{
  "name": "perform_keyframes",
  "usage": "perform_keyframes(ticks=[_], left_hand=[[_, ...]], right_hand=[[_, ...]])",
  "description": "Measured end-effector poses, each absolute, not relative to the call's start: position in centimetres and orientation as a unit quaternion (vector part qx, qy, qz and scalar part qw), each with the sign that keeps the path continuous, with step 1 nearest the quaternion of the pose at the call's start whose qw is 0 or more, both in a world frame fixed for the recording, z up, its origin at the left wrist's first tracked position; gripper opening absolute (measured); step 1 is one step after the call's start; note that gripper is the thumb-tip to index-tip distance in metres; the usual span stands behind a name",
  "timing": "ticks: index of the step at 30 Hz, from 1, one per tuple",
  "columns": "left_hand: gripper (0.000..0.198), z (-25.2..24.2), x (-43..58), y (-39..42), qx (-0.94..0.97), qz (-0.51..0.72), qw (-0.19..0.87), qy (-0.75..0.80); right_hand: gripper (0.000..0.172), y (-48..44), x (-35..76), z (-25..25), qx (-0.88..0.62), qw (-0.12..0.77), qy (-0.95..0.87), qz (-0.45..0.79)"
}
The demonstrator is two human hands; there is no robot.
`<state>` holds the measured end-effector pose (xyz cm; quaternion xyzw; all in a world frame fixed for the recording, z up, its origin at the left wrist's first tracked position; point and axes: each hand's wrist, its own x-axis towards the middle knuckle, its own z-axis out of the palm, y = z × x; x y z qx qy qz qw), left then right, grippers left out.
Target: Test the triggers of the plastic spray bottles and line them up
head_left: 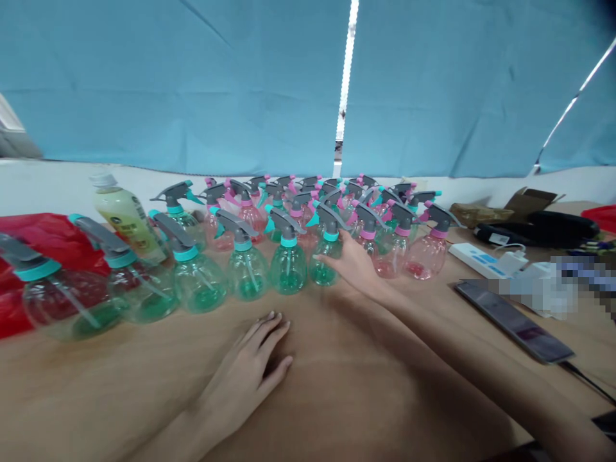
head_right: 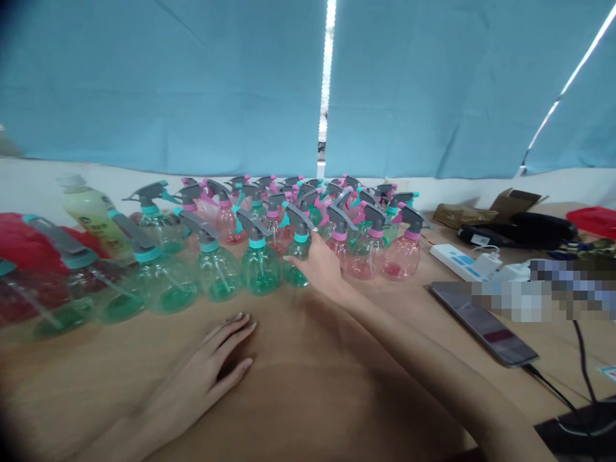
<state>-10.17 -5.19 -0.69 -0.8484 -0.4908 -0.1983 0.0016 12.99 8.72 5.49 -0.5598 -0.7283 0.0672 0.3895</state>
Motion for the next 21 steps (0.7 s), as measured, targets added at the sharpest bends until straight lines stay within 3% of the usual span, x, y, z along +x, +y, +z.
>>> perform_keyframes(ticks=[6, 10, 13, 18, 21], left_hand=[[0.042, -0.7, -9.5, -5.0, -0.84, -0.202, -0.03, -0.503], [0.047, -0.4, -7.7, -4.5, -0.823, -0.222, -0.068, -0.519], [0.056, -0.3, -5.5, -3.6, -0.803, -0.245, -0.104, -0.533], [0.091, 0.0, -1.1, -2.2, -0.777, -0.305, -0.189, -0.517], [0.099, 0.4, 1.2, -1.9, -0.776, -0.35, -0.202, -0.484]], right_hand=[[0.065, 7.5, 13.5, 5.9, -0.56, 0.373, -0.737, 0.065], [0.069, 5.6, 14.5, 6.1, -0.557, 0.361, -0.745, 0.068], [0.065, 4.0, 15.5, 6.2, -0.554, 0.347, -0.754, 0.066], [0.062, 1.4, 17.5, 6.6, -0.538, 0.337, -0.771, 0.062], [0.062, 0.1, 18.7, 6.9, -0.509, 0.348, -0.783, 0.077]])
